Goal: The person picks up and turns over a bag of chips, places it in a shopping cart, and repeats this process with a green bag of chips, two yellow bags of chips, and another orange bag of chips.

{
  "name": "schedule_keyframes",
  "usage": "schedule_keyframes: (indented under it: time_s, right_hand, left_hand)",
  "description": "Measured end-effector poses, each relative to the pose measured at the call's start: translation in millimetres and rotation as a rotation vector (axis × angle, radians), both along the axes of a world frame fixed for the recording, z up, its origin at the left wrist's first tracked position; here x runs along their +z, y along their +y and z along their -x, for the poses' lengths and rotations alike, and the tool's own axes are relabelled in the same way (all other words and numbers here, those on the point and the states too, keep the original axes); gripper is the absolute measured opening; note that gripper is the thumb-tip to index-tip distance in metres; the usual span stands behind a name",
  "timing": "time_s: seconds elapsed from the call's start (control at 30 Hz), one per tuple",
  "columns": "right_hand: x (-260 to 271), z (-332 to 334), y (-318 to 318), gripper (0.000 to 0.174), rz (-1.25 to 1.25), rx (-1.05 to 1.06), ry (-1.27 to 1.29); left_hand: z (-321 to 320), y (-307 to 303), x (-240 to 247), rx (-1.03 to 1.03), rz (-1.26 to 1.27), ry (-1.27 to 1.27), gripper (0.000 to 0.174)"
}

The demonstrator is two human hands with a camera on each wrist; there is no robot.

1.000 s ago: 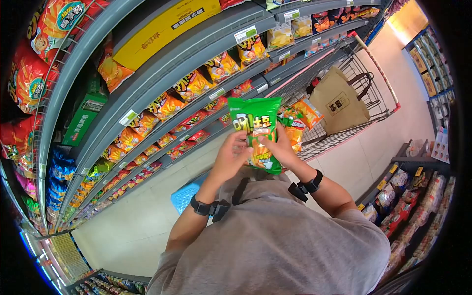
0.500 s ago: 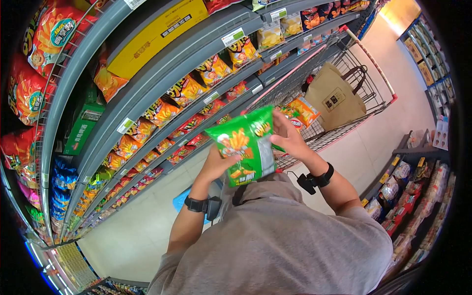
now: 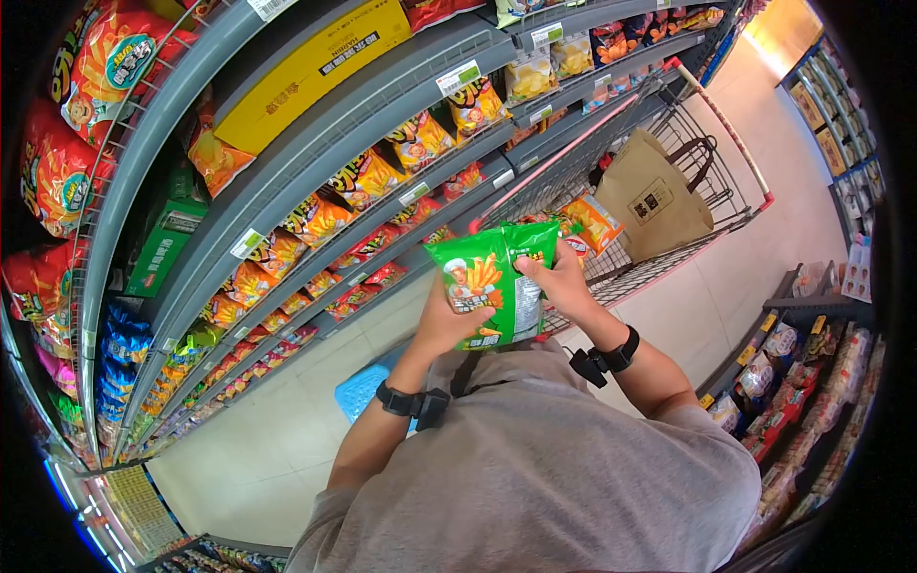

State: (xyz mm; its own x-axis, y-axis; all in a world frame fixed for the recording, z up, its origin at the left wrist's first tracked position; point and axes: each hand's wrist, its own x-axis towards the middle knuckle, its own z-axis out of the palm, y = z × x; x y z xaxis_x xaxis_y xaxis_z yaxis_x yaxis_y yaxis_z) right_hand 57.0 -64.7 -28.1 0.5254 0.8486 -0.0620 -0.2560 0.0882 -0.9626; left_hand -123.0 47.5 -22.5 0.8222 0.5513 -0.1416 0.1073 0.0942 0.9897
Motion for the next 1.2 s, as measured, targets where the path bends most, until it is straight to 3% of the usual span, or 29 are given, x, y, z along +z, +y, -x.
schedule_keyframes:
  time_s: [0.2,0.3,0.43,0.57,0.7,0.83,1.2]
  right_hand:
    - [-19,-3,-6,0.059,0.004,0.294,-0.119]
    - [-26,6,-3,0.065,-0.015,0.312,0.311]
    - [-29,4,4,0.053,0.135,0.143,0.386]
    - [-37,-2,7,0.048,0.209,0.043,0.527]
    - [-45,-2,1,0.053,0.138,0.122,0.644]
    - [-35,4,-2,0.057,0.332,0.231,0.647]
    - [-50,4,-4,0.059,0.286,0.246,0.783]
  left_hand:
    - [-2,4,10,0.086,0.123,-0.093,0.062]
    - [-6,13,2,0.147,0.013,0.003,0.057]
    - [-13,13,-2,0.145,0.205,-0.003,0.06]
    - [-16,13,-12,-0.04,0.179,0.081,0.069]
    - [-20,21,-22,-0.012,0.444,0.109,0.064]
    - [-24,24,-22,0.058,0.588,0.124,0.054]
    - [-22,25,-27,0.073,0.617,0.154,0.047]
